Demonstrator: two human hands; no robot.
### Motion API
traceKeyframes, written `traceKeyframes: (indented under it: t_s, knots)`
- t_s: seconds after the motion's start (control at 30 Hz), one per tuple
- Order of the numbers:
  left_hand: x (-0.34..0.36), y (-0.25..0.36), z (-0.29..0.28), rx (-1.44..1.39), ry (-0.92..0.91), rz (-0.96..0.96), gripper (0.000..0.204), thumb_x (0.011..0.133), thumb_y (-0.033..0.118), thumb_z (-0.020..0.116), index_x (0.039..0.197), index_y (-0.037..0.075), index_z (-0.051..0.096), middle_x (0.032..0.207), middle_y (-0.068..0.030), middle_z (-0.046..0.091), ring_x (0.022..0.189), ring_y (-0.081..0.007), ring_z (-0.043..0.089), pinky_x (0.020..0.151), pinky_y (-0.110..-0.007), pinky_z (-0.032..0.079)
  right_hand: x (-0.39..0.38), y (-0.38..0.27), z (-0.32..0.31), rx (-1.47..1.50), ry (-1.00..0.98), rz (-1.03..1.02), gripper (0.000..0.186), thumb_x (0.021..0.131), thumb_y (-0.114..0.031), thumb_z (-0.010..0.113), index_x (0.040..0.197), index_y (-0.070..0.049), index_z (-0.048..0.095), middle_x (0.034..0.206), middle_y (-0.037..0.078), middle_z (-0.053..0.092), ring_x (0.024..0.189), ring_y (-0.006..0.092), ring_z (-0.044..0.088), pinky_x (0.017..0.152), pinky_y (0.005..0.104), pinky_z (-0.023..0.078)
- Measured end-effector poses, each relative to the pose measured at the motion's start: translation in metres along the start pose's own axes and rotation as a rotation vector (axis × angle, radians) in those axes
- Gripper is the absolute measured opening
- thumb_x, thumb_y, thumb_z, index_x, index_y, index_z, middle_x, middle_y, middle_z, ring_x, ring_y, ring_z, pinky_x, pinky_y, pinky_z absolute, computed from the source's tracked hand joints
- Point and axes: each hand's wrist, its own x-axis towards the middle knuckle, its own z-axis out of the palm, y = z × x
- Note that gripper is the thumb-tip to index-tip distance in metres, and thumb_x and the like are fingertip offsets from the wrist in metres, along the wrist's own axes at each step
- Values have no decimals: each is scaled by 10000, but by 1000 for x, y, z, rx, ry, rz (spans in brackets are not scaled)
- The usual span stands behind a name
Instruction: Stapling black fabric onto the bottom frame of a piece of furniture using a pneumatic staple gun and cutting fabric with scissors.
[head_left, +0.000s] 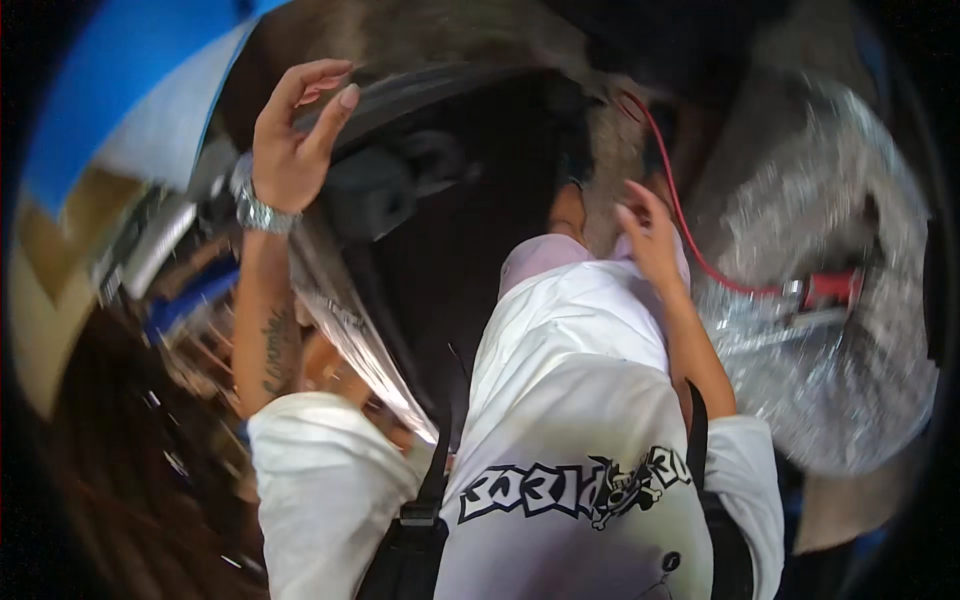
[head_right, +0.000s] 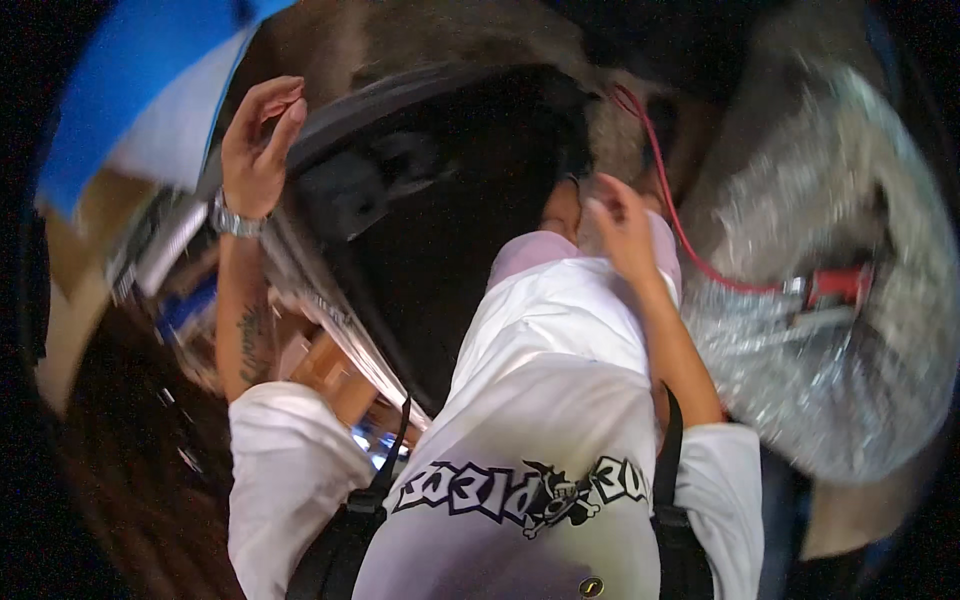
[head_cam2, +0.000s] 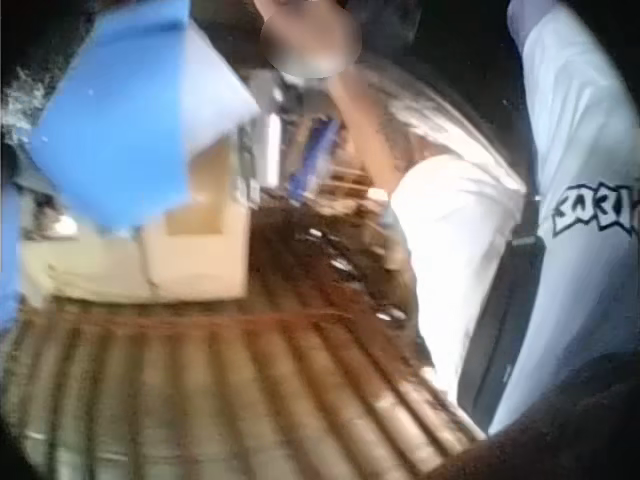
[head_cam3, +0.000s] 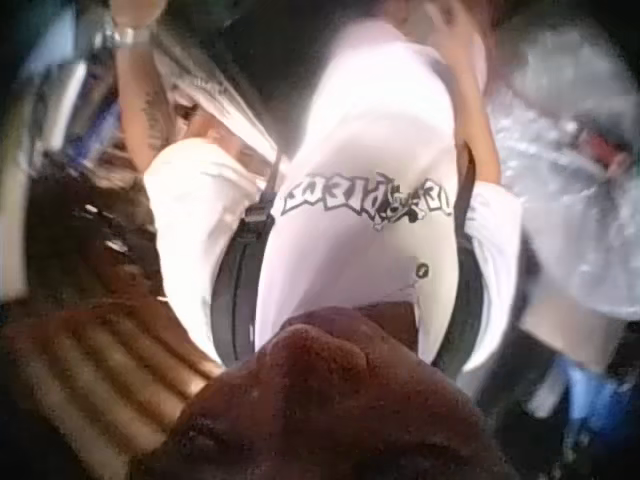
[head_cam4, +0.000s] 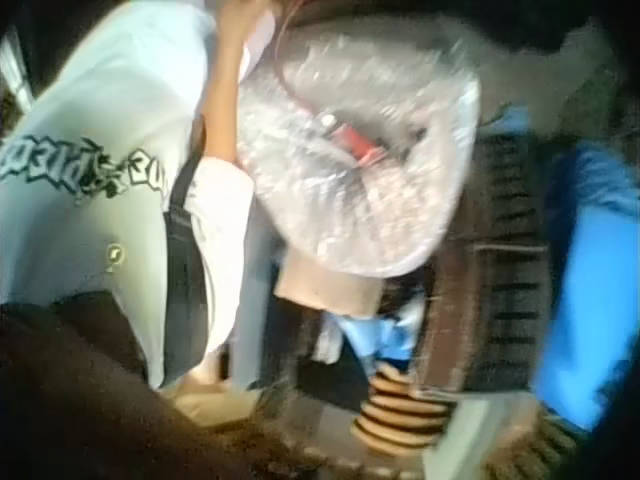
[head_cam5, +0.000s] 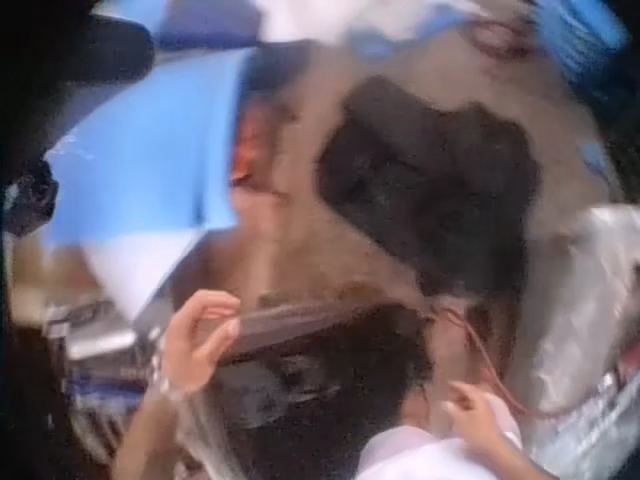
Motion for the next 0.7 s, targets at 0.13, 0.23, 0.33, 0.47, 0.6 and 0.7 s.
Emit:
traceKeyframes:
  t_s: [0.13,0.23,0.33,0.47,0.6,0.7]
  knots:
    - [-156,-10,-63,54,860,-246,237,810,139,631,1010,26,572,903,-68,607,825,-121,562,729,-241,433,14,-18,-72,36,48,17,337,874,-171,552,1181,-39,502,968,31,568,853,101,521,741,230,435]
    - [-330,-126,-43,-54,1300,-705,427,809,318,631,1099,24,526,984,-123,586,876,-178,559,761,-295,437,19,-85,-71,-147,-45,-136,336,879,-174,549,1177,-26,497,946,18,562,832,86,515,725,214,426]
    - [-392,-141,5,-4,965,-1314,767,708,642,545,1166,29,495,1132,-197,521,1024,-314,510,867,-415,397,3,-161,-43,-324,-180,-212,326,881,-183,549,1168,-35,506,935,10,552,810,68,503,709,199,414]
    - [-395,-63,-52,-181,524,-1428,731,668,579,577,1118,6,523,1205,-212,467,1149,-330,429,892,-463,384,-65,-253,29,-566,-279,-394,346,872,-204,558,1165,-26,508,1071,46,576,921,95,539,773,220,423]
    - [-434,-116,-25,-390,739,-1195,560,669,342,626,1087,-12,509,1014,-185,582,967,-321,561,812,-440,446,-89,-256,77,-529,-344,-498,314,883,-195,536,1168,-66,505,864,-25,562,656,43,476,566,168,368]
    - [-500,-100,-27,-909,852,-732,347,773,252,576,1000,-6,525,903,-117,620,792,-201,614,693,-337,484,-160,-279,173,-548,-554,-606,298,889,-184,518,1156,-52,509,880,6,574,683,65,507,598,187,400]
